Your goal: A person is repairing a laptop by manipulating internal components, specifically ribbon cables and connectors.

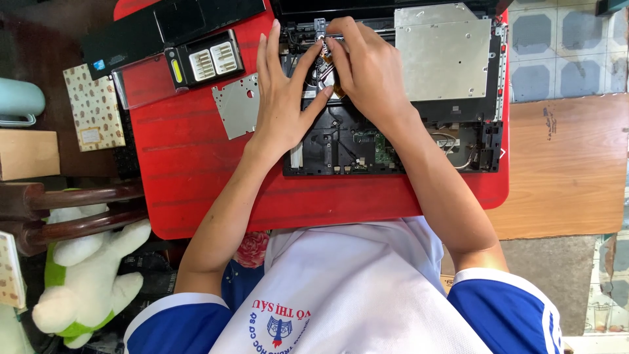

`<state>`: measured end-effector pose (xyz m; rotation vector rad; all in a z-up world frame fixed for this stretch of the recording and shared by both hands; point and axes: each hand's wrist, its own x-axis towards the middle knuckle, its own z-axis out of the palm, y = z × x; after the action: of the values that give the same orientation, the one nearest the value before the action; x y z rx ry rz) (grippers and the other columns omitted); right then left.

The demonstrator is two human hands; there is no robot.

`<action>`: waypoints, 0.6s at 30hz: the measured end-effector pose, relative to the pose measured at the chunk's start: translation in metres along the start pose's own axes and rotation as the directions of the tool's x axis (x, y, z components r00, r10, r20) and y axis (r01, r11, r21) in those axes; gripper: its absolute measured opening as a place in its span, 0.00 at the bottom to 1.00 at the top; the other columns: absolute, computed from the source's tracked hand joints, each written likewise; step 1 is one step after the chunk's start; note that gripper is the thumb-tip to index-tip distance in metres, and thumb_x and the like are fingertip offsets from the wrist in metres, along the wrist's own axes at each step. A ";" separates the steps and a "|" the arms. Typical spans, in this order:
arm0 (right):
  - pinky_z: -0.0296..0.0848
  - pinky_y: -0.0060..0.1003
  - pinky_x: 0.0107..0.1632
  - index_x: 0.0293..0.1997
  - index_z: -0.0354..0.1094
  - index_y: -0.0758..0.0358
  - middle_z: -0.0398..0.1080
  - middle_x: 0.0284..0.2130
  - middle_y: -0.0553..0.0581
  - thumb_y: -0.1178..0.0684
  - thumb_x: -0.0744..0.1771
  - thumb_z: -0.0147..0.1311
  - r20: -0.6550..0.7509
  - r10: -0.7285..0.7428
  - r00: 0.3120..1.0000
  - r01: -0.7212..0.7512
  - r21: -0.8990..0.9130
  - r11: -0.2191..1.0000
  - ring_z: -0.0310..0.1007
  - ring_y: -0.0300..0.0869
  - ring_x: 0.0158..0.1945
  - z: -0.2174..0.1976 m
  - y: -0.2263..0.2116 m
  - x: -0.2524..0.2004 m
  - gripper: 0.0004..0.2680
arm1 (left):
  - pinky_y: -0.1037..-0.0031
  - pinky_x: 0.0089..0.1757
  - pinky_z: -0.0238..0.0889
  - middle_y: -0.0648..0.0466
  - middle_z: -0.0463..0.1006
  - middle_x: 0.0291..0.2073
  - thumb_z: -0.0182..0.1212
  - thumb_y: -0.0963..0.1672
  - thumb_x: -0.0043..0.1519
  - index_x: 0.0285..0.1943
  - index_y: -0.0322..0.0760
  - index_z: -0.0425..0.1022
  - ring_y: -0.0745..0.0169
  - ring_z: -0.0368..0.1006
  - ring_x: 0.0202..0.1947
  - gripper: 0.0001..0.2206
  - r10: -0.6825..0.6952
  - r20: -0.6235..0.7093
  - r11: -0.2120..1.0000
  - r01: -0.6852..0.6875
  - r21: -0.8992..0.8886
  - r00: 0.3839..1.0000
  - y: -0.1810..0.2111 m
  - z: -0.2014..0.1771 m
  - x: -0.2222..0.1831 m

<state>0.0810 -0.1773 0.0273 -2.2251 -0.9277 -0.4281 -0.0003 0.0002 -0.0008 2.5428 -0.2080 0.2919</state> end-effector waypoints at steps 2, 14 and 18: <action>0.61 0.40 0.25 0.52 0.63 0.64 0.71 0.32 0.58 0.57 0.75 0.45 0.000 0.008 1.000 -0.008 0.012 1.000 0.71 0.47 0.29 -0.002 -0.001 0.001 0.03 | 0.31 0.72 0.47 0.43 0.29 0.79 0.63 0.51 0.77 0.81 0.53 0.59 0.24 0.32 0.80 0.25 0.006 -0.005 1.000 -0.006 0.000 1.000 0.000 0.000 0.000; 0.65 0.41 0.29 0.55 0.62 0.67 0.66 0.42 0.62 0.61 0.73 0.49 -0.018 -0.002 1.000 0.004 0.080 0.997 0.68 0.49 0.35 -0.004 -0.002 0.003 0.05 | 0.31 0.72 0.47 0.43 0.30 0.79 0.63 0.51 0.77 0.81 0.52 0.60 0.24 0.32 0.80 0.25 0.002 -0.006 1.000 -0.002 -0.008 1.000 0.001 -0.001 0.001; 0.64 0.39 0.29 0.54 0.62 0.67 0.67 0.41 0.61 0.58 0.74 0.48 -0.019 0.002 1.000 -0.001 0.083 0.997 0.69 0.48 0.35 -0.005 -0.003 0.004 0.04 | 0.31 0.72 0.47 0.43 0.30 0.79 0.63 0.50 0.77 0.81 0.52 0.60 0.24 0.32 0.80 0.25 0.001 0.001 1.000 -0.001 -0.015 1.000 0.002 -0.002 0.001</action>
<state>0.0809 -0.1777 0.0346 -2.1428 -0.9178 -0.4018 0.0000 -0.0004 0.0021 2.5285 -0.2110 0.2889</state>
